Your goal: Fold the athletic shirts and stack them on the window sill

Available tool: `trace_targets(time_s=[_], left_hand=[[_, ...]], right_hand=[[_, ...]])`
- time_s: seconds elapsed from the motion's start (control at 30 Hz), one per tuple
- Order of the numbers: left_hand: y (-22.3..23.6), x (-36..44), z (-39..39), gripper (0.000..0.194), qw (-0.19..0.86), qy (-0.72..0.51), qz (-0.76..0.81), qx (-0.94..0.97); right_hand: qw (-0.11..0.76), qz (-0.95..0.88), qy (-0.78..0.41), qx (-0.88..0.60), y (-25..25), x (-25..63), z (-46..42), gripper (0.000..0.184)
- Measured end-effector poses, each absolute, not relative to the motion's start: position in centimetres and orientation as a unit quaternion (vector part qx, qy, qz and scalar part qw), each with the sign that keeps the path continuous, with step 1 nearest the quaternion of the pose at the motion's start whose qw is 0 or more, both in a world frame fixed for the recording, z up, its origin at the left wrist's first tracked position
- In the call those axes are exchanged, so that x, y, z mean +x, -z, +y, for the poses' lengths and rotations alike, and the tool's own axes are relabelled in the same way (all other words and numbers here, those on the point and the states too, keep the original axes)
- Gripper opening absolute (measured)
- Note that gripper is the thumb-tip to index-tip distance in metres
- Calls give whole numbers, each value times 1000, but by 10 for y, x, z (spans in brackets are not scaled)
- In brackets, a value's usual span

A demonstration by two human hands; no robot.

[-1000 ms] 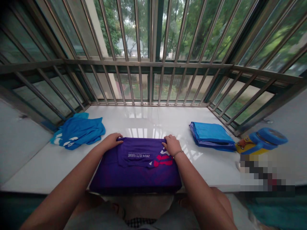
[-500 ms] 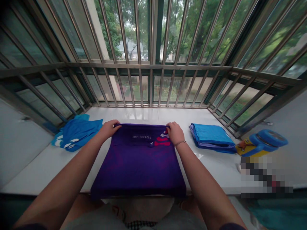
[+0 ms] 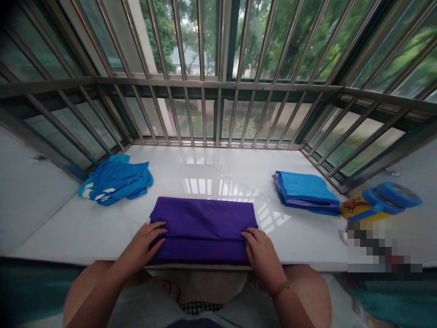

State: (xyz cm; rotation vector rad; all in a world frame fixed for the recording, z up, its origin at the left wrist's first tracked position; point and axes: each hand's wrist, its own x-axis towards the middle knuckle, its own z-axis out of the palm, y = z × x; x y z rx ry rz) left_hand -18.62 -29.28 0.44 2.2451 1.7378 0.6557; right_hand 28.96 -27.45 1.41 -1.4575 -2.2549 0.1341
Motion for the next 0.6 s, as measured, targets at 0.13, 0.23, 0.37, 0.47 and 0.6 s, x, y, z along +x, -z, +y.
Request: trace_targets(time_s=[0.13,0.23,0.37,0.47,0.6], left_hand=[[-21,-186,-286,31,92,-250,613,744],[-32,-190,-272,40,57,-262,696,666],[-33,-200,-252,51,85,-220,785,572],[-32,-207,-243,51,148,-195,797,553],[-34,-215,-247,49,164,-207,807,529]], right_hand=[[244,-806,-22,-538,-24,274,-269,37],[252,-812,-20,-525,-35,258,-259,35],[229,-822,-31,-520,-45,244,-256,25],[220,-801,-26,-556,-45,250,-261,23],[239,-671,-32,-701,-38,286,-268,25]])
